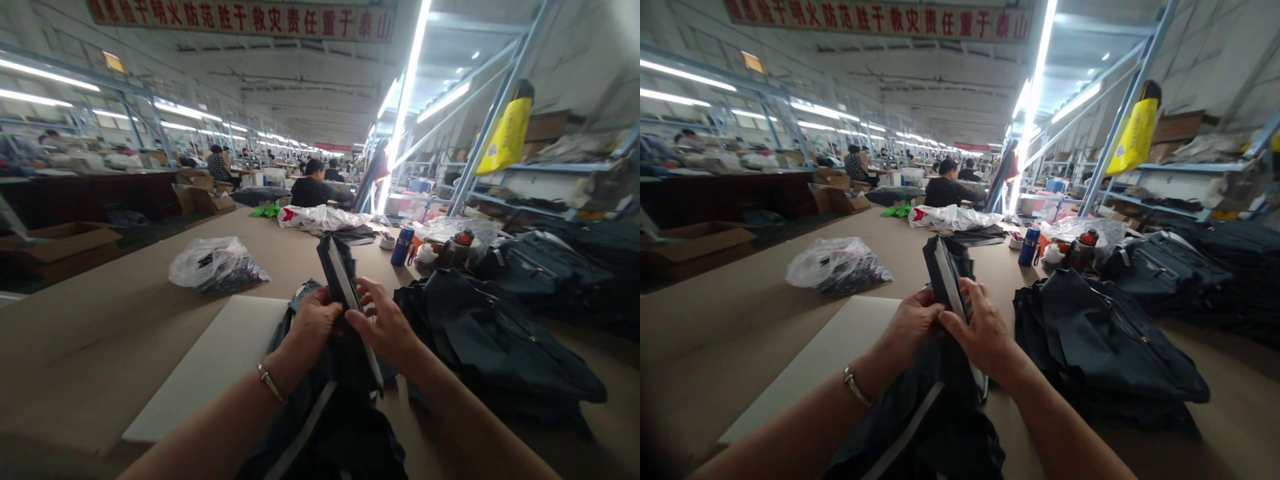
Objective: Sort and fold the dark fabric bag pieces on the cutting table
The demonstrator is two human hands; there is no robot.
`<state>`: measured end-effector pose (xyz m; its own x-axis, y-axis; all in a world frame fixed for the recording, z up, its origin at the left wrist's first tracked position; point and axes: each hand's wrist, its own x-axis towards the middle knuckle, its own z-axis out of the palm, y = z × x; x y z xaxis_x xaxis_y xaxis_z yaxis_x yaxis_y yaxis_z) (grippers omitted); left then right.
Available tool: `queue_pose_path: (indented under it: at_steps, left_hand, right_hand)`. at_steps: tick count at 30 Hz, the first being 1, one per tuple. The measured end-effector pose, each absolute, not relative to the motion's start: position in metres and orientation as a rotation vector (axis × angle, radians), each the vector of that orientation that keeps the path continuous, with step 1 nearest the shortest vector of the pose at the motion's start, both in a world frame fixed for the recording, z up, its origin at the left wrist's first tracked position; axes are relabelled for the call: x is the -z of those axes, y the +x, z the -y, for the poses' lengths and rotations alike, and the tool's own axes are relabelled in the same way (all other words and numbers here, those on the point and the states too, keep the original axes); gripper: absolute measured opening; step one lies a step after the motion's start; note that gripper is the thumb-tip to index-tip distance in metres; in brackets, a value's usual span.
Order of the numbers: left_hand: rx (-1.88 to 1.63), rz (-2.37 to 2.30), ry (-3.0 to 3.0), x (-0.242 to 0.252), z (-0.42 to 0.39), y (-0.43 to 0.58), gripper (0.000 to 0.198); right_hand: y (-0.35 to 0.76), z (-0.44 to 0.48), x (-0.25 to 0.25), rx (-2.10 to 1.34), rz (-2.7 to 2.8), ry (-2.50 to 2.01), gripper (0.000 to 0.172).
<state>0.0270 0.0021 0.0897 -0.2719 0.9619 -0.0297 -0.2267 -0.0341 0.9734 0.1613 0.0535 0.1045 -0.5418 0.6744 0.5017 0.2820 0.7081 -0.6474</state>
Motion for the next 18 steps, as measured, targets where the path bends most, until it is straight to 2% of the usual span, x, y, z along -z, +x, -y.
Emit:
queue_pose_path:
  at_steps: [2, 5, 7, 10, 13, 15, 16, 18]
  left_hand:
    - [-1.514, -1.133, 0.913, -0.087, -0.001, 0.034, 0.030]
    - [-1.428, -1.158, 1.057, -0.080, 0.002, 0.041, 0.028]
    - [-1.357, -1.184, 1.110, -0.077, 0.005, 0.041, 0.027]
    - [-1.353, -1.118, 0.956, -0.081, 0.012, 0.033, 0.030]
    - [-1.396, -0.938, 0.699, -0.092, 0.019, 0.020, 0.042]
    - [-1.396, -0.872, 0.598, -0.096, 0.021, 0.014, 0.046]
    - [-1.389, -0.879, 0.586, -0.096, 0.021, 0.013, 0.046]
    - [-1.393, -0.915, 0.616, -0.090, 0.019, 0.014, 0.044]
  right_hand:
    - [0.156, -0.045, -0.091, -0.886, 2.112, -0.761, 0.050]
    - [0.149, -0.042, -0.077, -1.419, 1.784, -0.691, 0.036]
    - [0.146, -0.044, -0.071, -1.771, 1.490, -0.596, 0.036]
    - [0.146, -0.052, -0.067, -2.026, 1.236, -0.494, 0.040]
    - [0.151, -0.060, -0.064, -2.044, 1.245, -0.457, 0.033]
    - [0.154, -0.062, -0.061, -1.916, 1.507, -0.456, 0.024]
    - [0.155, -0.061, -0.059, -1.820, 1.675, -0.479, 0.027]
    - [0.153, -0.055, -0.055, -1.625, 1.920, -0.531, 0.045]
